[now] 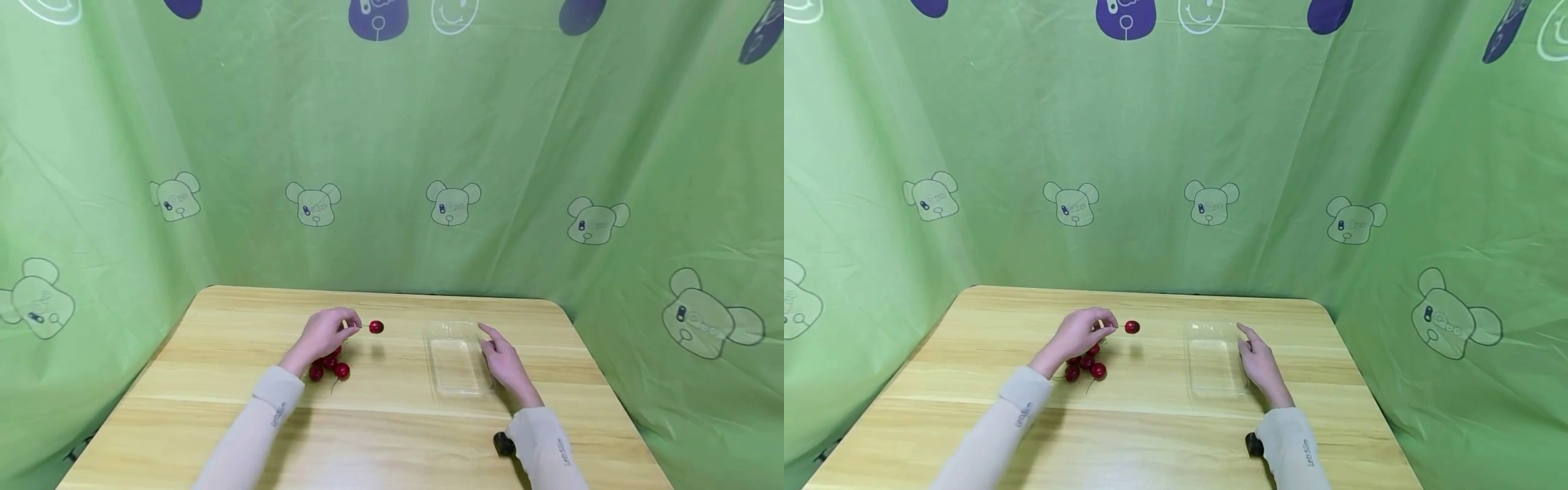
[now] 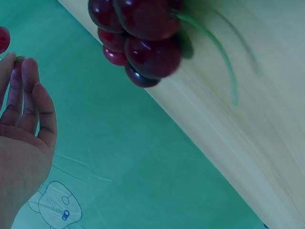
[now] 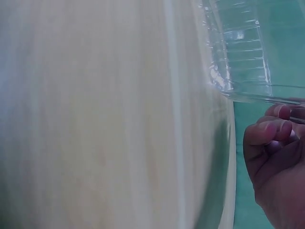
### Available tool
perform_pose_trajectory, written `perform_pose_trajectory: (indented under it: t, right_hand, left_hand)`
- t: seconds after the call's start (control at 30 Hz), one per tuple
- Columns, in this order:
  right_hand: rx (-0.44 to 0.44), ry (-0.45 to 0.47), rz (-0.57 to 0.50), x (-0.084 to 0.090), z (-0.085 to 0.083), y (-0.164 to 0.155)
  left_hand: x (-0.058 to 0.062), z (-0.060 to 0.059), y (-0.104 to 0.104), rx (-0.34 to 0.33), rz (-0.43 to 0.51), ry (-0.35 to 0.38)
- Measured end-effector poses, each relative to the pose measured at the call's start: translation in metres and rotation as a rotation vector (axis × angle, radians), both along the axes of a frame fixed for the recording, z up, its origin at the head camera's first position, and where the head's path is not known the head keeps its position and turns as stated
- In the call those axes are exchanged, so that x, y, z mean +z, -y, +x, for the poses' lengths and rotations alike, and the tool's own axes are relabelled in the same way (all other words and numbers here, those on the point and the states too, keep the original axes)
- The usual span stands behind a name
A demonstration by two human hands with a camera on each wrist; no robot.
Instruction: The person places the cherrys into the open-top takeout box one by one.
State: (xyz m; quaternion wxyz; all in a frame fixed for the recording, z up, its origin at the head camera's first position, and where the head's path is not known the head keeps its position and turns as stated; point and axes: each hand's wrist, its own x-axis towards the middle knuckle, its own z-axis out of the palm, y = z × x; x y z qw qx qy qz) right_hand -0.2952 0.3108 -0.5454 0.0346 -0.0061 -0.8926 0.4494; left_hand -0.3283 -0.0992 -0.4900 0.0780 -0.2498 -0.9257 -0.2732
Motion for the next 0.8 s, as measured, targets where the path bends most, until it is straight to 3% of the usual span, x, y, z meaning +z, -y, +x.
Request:
perform_pose_trajectory:
  t: [0.4,0.8]
  right_hand:
    - [0.007,0.013,-0.067,0.000,-0.002,0.004]
    - [0.021,0.025,-0.129,-0.003,0.000,0.020]
  left_hand:
    - [0.003,-0.007,-0.026,-0.051,0.006,-0.047]
    - [0.002,-0.004,-0.049,-0.090,0.033,-0.007]
